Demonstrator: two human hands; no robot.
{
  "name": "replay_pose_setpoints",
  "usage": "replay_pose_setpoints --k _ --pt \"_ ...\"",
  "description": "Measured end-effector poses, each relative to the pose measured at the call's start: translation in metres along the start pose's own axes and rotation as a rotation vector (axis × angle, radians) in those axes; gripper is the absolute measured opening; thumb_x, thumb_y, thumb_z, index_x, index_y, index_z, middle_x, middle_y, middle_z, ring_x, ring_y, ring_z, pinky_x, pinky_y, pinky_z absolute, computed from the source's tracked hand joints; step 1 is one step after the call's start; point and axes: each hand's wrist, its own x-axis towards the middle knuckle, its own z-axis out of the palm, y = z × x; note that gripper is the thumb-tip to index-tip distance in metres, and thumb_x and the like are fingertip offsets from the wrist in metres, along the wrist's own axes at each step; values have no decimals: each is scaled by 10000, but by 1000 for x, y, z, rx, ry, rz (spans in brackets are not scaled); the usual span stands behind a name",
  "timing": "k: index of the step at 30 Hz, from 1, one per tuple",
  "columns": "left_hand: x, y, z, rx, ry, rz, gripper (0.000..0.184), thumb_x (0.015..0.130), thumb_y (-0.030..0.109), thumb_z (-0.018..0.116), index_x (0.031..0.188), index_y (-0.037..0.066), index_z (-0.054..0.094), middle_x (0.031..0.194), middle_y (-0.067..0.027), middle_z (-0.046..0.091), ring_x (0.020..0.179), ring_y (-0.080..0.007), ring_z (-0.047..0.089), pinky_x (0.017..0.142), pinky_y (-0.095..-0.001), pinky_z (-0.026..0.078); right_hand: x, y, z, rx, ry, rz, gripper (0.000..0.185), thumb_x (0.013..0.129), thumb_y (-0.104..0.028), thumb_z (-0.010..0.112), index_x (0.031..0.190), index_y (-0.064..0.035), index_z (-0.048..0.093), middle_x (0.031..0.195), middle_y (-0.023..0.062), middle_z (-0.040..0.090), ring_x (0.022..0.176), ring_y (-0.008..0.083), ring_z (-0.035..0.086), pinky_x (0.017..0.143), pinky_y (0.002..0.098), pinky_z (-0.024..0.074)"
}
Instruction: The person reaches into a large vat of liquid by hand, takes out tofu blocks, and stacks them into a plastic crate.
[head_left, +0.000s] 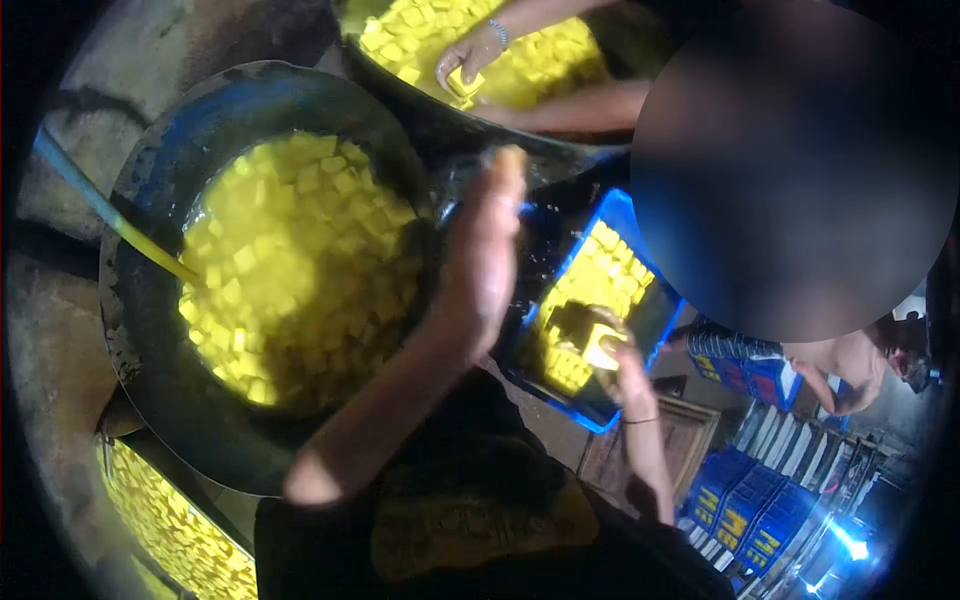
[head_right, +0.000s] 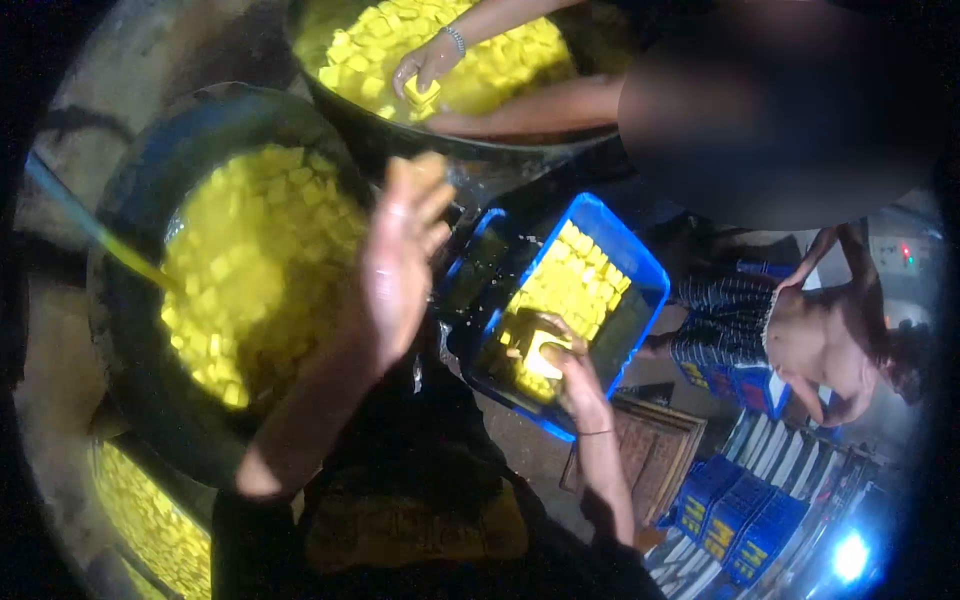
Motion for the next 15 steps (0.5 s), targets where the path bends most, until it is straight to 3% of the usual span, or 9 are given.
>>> replay_pose_setpoints --k 1,2,5,9,14,15 --pt "9 -3 -12 46 34 3 646 943 492 336 1350 -9 307 1395 -164 346 1288 -275 338 1039 -410 268 -7 15 -5 -56 337 290 514 808 -175 601 1279 -60 428 1103 74 544 926 184 603 786 273 509" --pt "16 -5 -26 91 69 8 597 946 465 348 1329 6 348 1359 -154 401 1254 -289 388 1005 -423 320 2 50 -27 -50 385 386 502 812 -173 600 1271 -59 432 1098 75 548 922 183 603 778 272 509" --pt "16 19 -43 59 248 45 505 948 395 366 1298 33 395 1306 -129 462 1194 -300 448 946 -426 385 28 144 -69 -140 334 504 465 825 -168 598 1249 -54 445 1081 77 560 908 179 604 754 270 508" --pt "14 48 -91 204 265 223 480 929 341 404 1307 45 396 1331 -125 432 1187 -291 450 962 -414 379 66 212 -83 -464 234 555 417 841 -161 594 1220 -47 463 1059 79 577 890 174 606 722 266 507" --pt "-1 79 -175 387 378 311 526 893 344 490 1313 42 394 1327 -112 431 1176 -267 464 959 -401 384 81 193 -68 -1002 -1 595 357 862 -152 590 1184 -39 485 1031 83 597 868 168 608 681 261 506" --pt "-12 70 -198 481 305 273 462 893 299 514 1266 40 432 1219 -104 498 1094 -236 510 920 -381 410 82 174 -66 -1090 -32 585 345 866 -150 589 1177 -37 489 1026 84 601 864 167 609 673 260 506"
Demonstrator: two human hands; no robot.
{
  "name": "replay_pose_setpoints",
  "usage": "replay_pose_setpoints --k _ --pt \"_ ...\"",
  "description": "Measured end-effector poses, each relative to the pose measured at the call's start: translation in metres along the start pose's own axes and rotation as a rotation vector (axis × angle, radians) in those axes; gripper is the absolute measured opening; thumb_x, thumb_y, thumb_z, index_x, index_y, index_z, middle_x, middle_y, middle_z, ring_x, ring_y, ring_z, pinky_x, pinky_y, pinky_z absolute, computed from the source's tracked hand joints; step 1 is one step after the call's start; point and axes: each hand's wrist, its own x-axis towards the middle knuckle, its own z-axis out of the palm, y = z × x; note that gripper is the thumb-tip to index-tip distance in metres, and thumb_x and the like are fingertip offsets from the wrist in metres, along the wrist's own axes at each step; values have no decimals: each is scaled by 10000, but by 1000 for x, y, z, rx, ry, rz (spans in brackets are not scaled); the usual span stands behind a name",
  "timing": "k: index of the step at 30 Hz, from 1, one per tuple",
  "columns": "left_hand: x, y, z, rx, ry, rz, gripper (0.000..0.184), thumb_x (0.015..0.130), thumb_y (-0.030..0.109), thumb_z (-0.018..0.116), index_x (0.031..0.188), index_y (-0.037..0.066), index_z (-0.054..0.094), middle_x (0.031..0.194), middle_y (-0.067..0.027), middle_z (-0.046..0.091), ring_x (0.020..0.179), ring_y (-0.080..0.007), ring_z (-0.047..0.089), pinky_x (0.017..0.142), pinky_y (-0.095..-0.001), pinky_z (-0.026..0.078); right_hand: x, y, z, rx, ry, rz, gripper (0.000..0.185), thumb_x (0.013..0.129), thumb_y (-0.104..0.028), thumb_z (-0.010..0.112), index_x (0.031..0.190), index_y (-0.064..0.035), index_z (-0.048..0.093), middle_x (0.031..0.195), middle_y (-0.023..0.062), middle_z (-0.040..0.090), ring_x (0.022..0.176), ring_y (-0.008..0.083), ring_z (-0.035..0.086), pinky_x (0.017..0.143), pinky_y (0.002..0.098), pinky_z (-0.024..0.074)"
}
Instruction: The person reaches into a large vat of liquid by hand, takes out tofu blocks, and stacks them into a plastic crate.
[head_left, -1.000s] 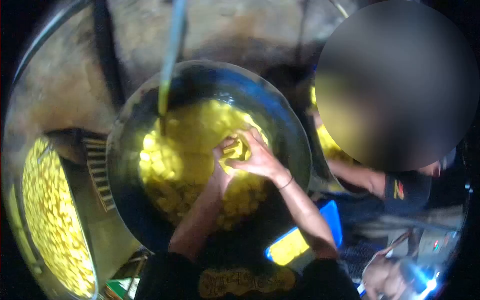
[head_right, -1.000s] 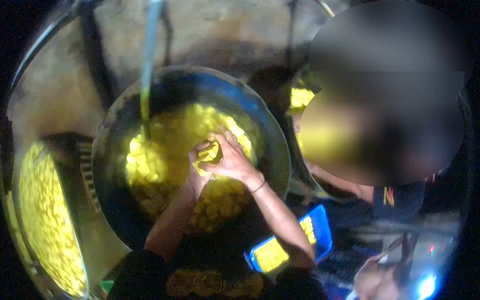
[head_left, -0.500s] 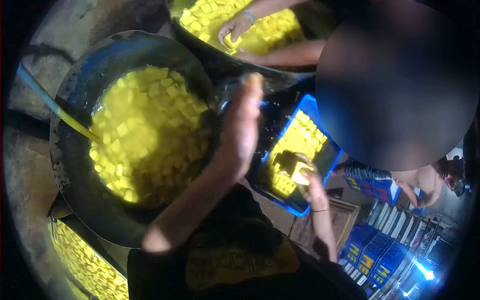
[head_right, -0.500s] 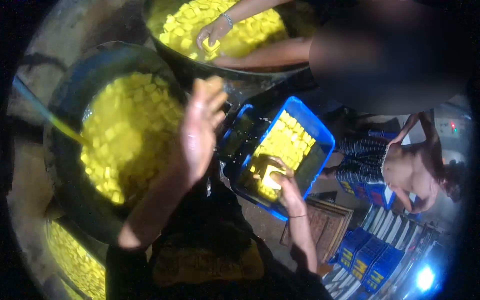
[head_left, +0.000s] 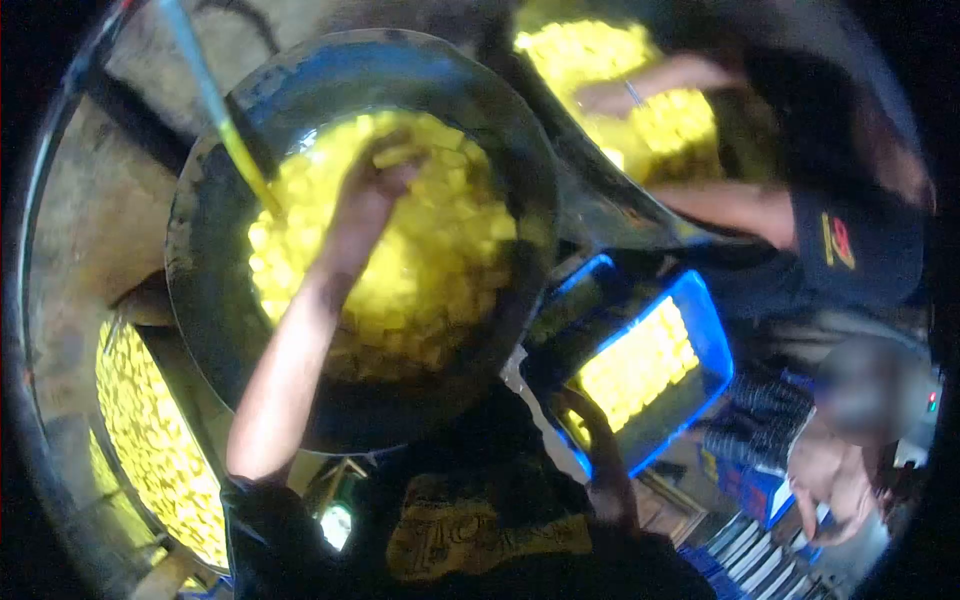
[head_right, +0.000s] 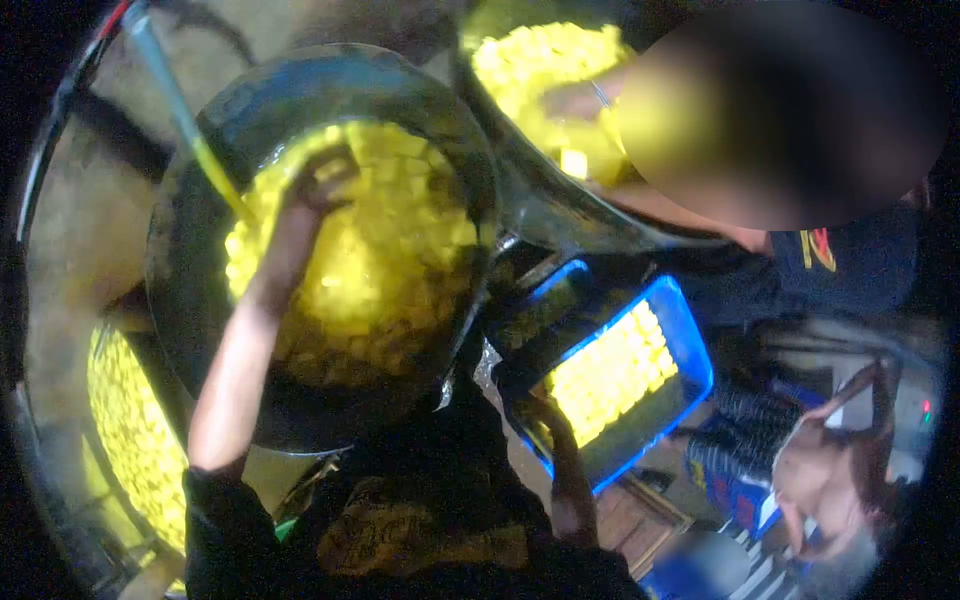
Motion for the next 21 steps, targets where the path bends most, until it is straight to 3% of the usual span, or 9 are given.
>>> replay_pose_setpoints --k 2,5,9,12,14,16,17,19,21 --pt "-20 -53 -29 -107 -193 -22 379 876 241 559 1183 33 484 1075 -110 577 990 -222 567 872 -361 442 -31 -35 -43 -62 114 -54 322 875 -147 588 1162 -34 498 1015 85 609 855 165 609 657 258 506" --pt "-62 -108 -25 658 -340 -398 392 804 181 612 1153 23 532 1162 -180 539 1067 -261 533 909 -392 425 -129 -187 -85 211 525 -891 215 793 -82 665 975 -16 571 830 81 630 728 147 611 690 293 489" --pt "-104 -180 -10 969 -520 -298 353 797 176 593 1116 32 553 1139 -205 538 1052 -319 525 897 -416 428 -201 -373 -20 -413 185 -1267 232 789 -118 643 990 -20 582 858 185 635 776 267 645 723 337 512" --pt "-119 -219 -8 1059 -528 -186 326 791 173 579 1088 38 569 1121 -223 538 1041 -363 520 889 -435 429 -123 -422 57 -1092 -93 -853 355 804 -166 605 1129 -35 551 1004 208 611 1000 344 572 875 452 450" --pt "-119 -213 -15 872 -633 -235 329 803 170 556 1104 37 557 1137 -231 531 1043 -369 518 875 -450 431 -25 -402 92 -1285 -115 -843 326 821 -153 569 1121 -28 549 1006 194 610 986 349 572 871 453 454" --pt "-133 -250 -10 854 -471 77 331 829 206 545 1117 43 562 1130 -224 544 1018 -369 537 827 -464 445 15 -390 111 -1529 0 -787 273 881 -200 444 971 -17 626 998 152 648 893 295 640 746 413 519" --pt "-124 -230 -15 851 -435 69 331 829 206 545 1117 43 562 1130 -224 544 1018 -369 537 827 -464 445 96 -353 135 -1427 137 -1014 250 846 -164 463 951 -16 635 989 167 645 896 306 639 755 429 514" --pt "-109 -171 -25 179 -360 -481 307 848 205 527 1103 42 582 1126 -218 556 999 -366 553 817 -466 451 85 -347 124 -1389 202 -1185 247 795 -139 536 1015 -96 638 950 134 660 913 293 626 810 430 489" --pt "-100 -157 -29 -31 -317 -623 308 855 205 527 1109 40 582 1124 -207 562 997 -352 555 823 -458 450 89 -361 110 -1476 28 -1221 243 763 -153 588 995 -125 654 925 117 667 902 282 625 819 423 485"
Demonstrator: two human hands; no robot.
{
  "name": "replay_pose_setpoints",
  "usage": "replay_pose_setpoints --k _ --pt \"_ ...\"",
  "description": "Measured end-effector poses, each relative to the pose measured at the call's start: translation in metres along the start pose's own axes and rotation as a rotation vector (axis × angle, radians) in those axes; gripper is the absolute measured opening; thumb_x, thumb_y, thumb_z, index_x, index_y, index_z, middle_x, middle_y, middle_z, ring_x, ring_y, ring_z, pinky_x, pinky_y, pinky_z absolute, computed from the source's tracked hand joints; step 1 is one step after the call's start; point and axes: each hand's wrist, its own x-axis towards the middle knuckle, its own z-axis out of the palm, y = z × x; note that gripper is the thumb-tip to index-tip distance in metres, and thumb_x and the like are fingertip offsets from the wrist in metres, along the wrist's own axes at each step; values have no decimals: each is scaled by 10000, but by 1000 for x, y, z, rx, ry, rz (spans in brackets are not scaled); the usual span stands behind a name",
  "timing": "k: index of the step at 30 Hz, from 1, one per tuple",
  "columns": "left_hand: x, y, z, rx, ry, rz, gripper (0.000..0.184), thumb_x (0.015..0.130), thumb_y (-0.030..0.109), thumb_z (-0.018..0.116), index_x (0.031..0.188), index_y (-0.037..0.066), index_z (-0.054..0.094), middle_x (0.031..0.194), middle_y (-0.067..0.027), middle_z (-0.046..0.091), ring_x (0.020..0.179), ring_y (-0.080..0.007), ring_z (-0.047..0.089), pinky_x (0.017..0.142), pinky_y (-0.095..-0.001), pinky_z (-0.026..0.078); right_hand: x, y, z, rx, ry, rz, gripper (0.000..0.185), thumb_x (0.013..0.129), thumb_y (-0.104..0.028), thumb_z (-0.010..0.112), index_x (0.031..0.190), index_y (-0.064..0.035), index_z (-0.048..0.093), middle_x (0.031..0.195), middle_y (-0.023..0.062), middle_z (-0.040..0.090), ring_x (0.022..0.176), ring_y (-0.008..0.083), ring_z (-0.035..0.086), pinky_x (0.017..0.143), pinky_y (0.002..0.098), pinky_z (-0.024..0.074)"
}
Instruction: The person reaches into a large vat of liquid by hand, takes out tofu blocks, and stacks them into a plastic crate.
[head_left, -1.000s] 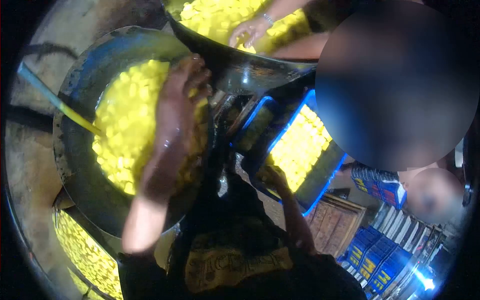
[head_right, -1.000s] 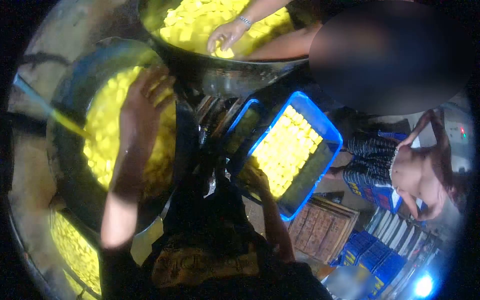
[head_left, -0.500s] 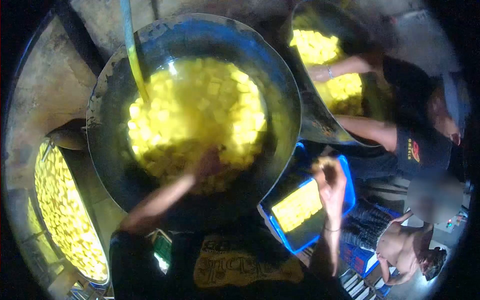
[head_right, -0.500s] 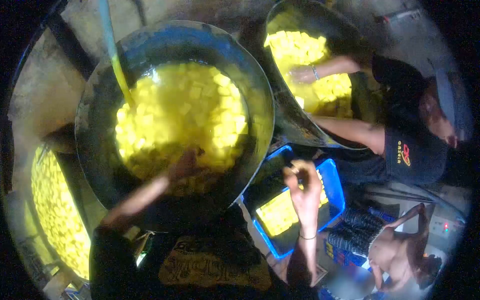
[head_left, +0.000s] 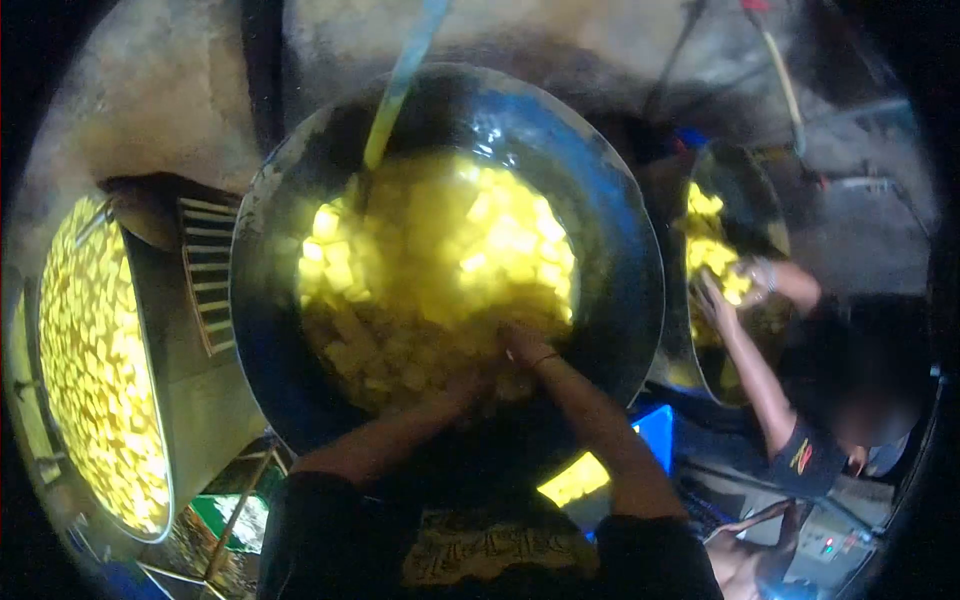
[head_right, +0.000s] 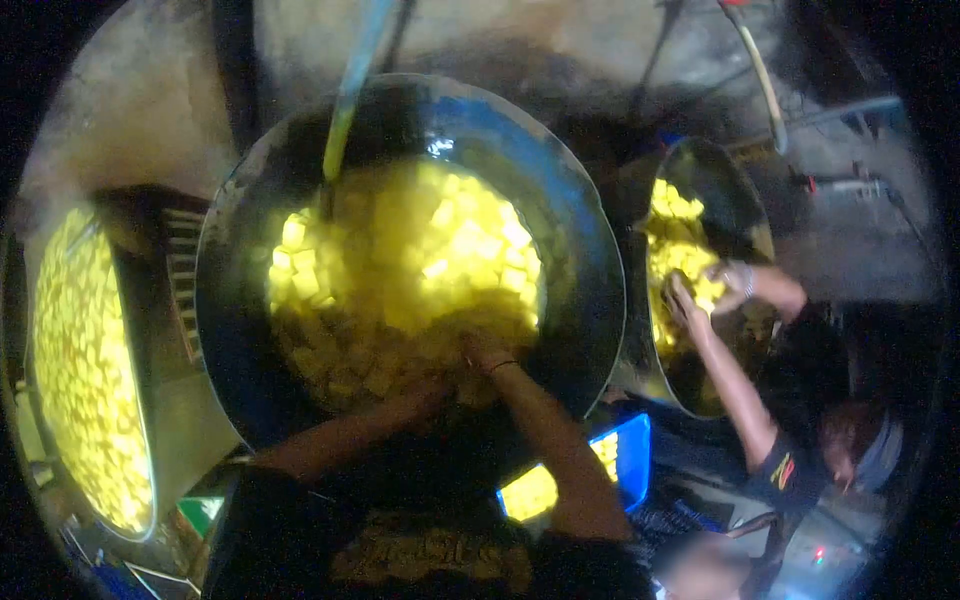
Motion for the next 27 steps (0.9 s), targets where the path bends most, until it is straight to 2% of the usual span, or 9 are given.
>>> replay_pose_setpoints --k 4,9,14,17,20,21,23,24,27 --pt "31 -34 -10 441 -108 217 346 854 208 552 1153 33 552 1122 -172 567 1014 -302 543 861 -423 440 37 41 -54 376 -120 -98 255 778 -227 576 948 -48 638 944 163 644 842 347 618 784 441 490" --pt "44 -11 -73 514 -222 284 406 853 211 584 1208 25 515 1119 -127 574 1036 -240 528 907 -381 428 98 28 -118 289 28 51 393 841 -406 546 1089 -107 604 749 84 601 722 214 580 677 329 489" --pt "45 -13 -140 -304 -56 183 397 856 351 545 1090 35 608 1164 -130 571 995 -290 556 864 -411 456 129 31 -83 303 115 4 464 866 -428 518 1191 -99 556 937 111 628 797 182 604 694 285 500" --pt "99 -79 -171 -62 271 754 400 848 319 562 1124 30 583 1145 -118 575 981 -265 555 897 -397 432 132 46 -66 476 248 -192 422 866 -315 580 1202 -62 545 1065 136 614 899 233 608 831 333 496" --pt "111 -65 -179 -288 451 593 293 846 215 537 1071 33 576 1143 -90 552 1069 -220 509 891 -395 428 105 20 -125 828 179 -94 433 798 -206 676 1179 -34 562 1112 126 613 975 226 590 893 332 468" --pt "110 -51 -168 -690 484 507 282 850 217 515 1061 41 578 1133 -96 554 1060 -218 511 880 -394 429 95 7 -146 1124 67 70 468 730 -135 752 1151 -19 583 1116 107 616 1018 202 571 909 315 442" --pt "119 -39 -163 -1189 511 339 263 850 211 489 1044 55 576 1053 -91 573 975 -238 541 837 -374 449 95 0 -149 1026 138 43 527 728 -235 753 1171 -21 563 1146 135 594 1019 236 576 917 339 456" --pt "125 -40 -162 -1192 506 344 263 850 211 489 1044 55 576 1053 -91 573 975 -238 541 837 -374 449 93 -4 -154 929 209 18 598 725 -334 754 1191 -24 544 1176 162 573 1020 270 581 925 364 470" --pt "130 -29 -153 -256 751 654 251 854 209 479 1028 51 566 960 -77 584 869 -251 564 787 -357 471 83 -30 -181 1023 97 64 605 720 -370 751 1175 -25 548 1217 143 555 1107 264 541 984 390 411"
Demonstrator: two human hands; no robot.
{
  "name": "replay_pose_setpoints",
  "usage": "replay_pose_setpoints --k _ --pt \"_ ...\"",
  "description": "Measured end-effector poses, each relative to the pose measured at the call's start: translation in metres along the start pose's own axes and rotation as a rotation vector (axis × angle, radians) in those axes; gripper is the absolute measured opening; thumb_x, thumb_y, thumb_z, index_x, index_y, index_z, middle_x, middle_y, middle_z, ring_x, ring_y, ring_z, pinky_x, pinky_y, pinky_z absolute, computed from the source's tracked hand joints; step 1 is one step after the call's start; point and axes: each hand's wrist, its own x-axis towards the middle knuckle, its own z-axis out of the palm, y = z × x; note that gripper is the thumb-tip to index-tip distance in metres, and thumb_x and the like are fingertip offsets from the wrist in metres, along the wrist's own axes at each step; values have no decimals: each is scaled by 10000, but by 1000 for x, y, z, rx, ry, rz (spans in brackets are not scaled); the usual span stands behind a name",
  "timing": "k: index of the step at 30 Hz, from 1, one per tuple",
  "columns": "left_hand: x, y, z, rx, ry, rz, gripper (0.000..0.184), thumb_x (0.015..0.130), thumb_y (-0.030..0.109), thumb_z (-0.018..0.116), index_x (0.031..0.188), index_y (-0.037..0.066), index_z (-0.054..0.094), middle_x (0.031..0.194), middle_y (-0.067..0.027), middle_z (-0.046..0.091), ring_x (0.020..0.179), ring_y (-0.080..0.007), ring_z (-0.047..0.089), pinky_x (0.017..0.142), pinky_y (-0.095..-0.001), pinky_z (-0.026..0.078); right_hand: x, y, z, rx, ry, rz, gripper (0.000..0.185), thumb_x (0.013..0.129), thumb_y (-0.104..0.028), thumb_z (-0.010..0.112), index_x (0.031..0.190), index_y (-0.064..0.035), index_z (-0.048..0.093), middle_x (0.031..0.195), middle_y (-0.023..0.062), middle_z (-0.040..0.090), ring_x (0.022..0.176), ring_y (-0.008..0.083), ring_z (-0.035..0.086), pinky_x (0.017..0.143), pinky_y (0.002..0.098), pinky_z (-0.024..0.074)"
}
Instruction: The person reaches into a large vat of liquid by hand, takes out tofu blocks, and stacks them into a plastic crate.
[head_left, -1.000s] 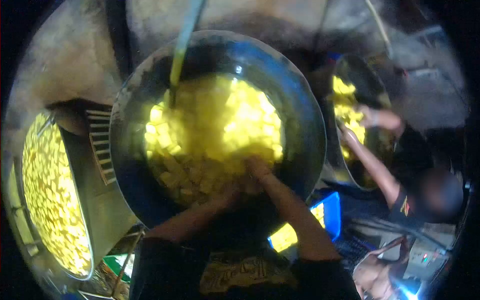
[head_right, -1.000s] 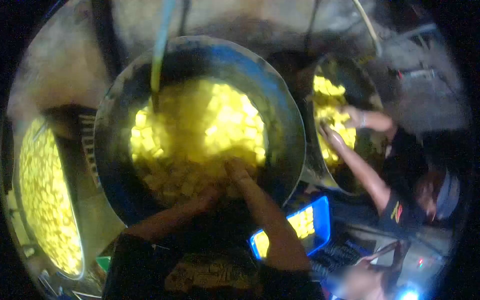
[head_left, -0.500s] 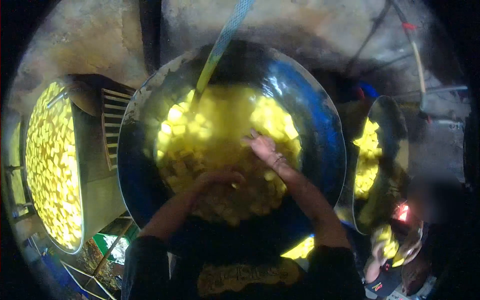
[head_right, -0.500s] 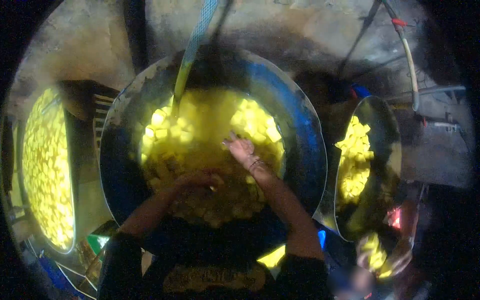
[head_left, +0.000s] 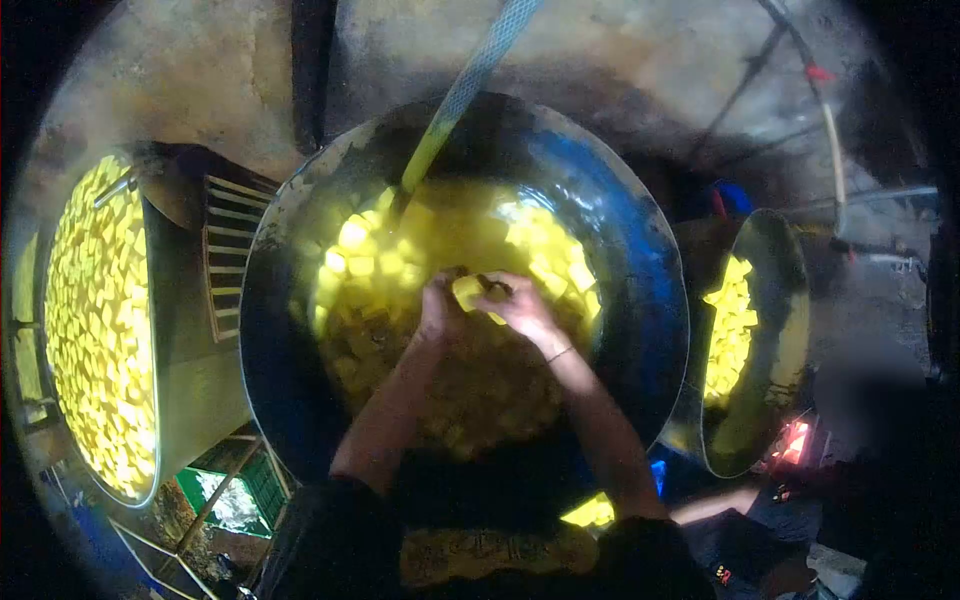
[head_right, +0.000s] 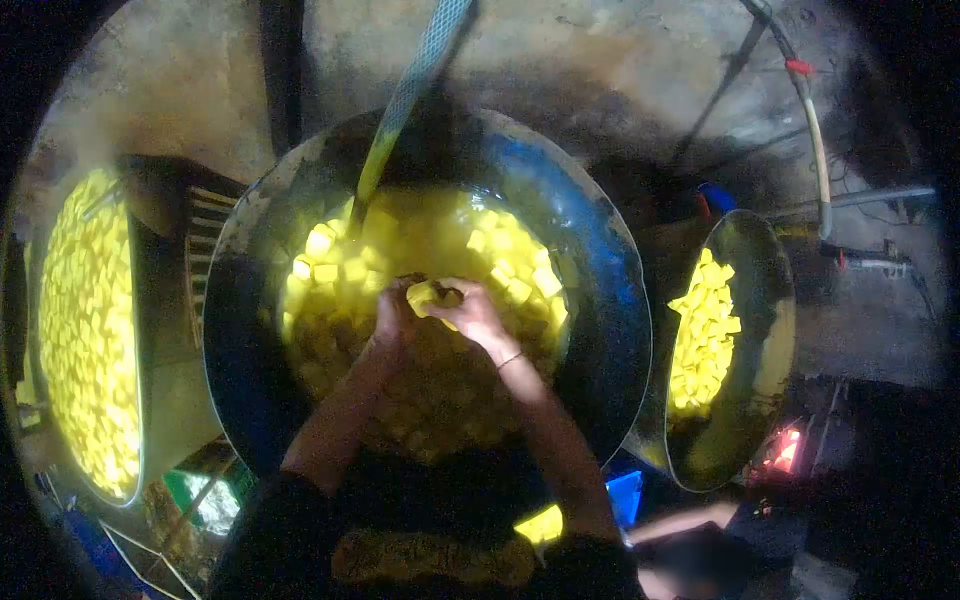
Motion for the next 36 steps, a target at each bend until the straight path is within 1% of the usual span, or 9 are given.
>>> replay_pose_setpoints --k 2,8,12,15,16,23,25,29,36 --pt "-7 45 17 -964 259 -373 248 860 222 459 1004 49 563 904 -79 595 796 -250 581 730 -359 489 3 2 11 -150 21 9 578 741 -347 740 1174 -20 541 1199 143 565 1104 262 543 983 388 408" --pt "0 -11 45 -1226 347 -345 251 861 226 420 965 36 546 872 -91 588 783 -227 585 706 -355 494 -5 -21 22 -207 127 -88 548 842 -356 629 1277 -62 472 1258 166 520 1021 249 570 933 343 430" --pt "6 -43 49 -1560 368 -289 262 856 232 403 947 26 538 862 -96 582 769 -224 586 686 -350 496 14 -4 23 -300 22 191 778 861 -534 507 1381 0 286 1395 240 324 1316 325 297 1092 384 245" --pt "-3 49 22 -1230 459 -409 287 834 223 393 936 7 552 849 -125 598 750 -250 593 656 -366 501 52 21 5 -306 216 176 626 861 -578 478 846 25 647 788 190 638 711 251 628 667 390 527" --pt "-5 56 19 -1214 427 -402 296 826 217 391 933 -5 556 845 -137 604 743 -257 596 658 -370 502 58 4 -3 -382 471 295 562 867 -509 530 574 -31 577 510 49 527 413 136 464 392 346 423" --pt "-10 65 -17 -922 415 -346 310 799 235 448 940 -12 569 733 -125 619 601 -250 597 542 -331 501 107 67 -17 -152 503 408 621 815 -141 621 1358 -26 340 879 125 636 527 155 568 449 254 494" --pt "-10 59 -23 -1004 376 -397 272 814 219 455 930 4 574 726 -107 618 558 -231 584 524 -312 490 80 64 -26 739 264 264 561 829 -70 564 1343 -20 345 1094 164 579 690 209 632 566 279 544" --pt "-6 59 -7 -1328 170 -308 307 815 225 439 991 -1 550 850 -170 613 752 -298 604 667 -387 502 3 7 -31 1079 28 17 343 843 -60 588 1151 1 447 988 109 598 744 214 645 628 281 549" --pt "-29 95 74 -977 13 -385 360 815 285 396 1036 36 533 944 -131 605 844 -253 591 714 -396 508 -110 -49 -31 -87 273 -461 443 661 -127 786 1011 2 547 921 90 561 851 200 579 719 326 474"
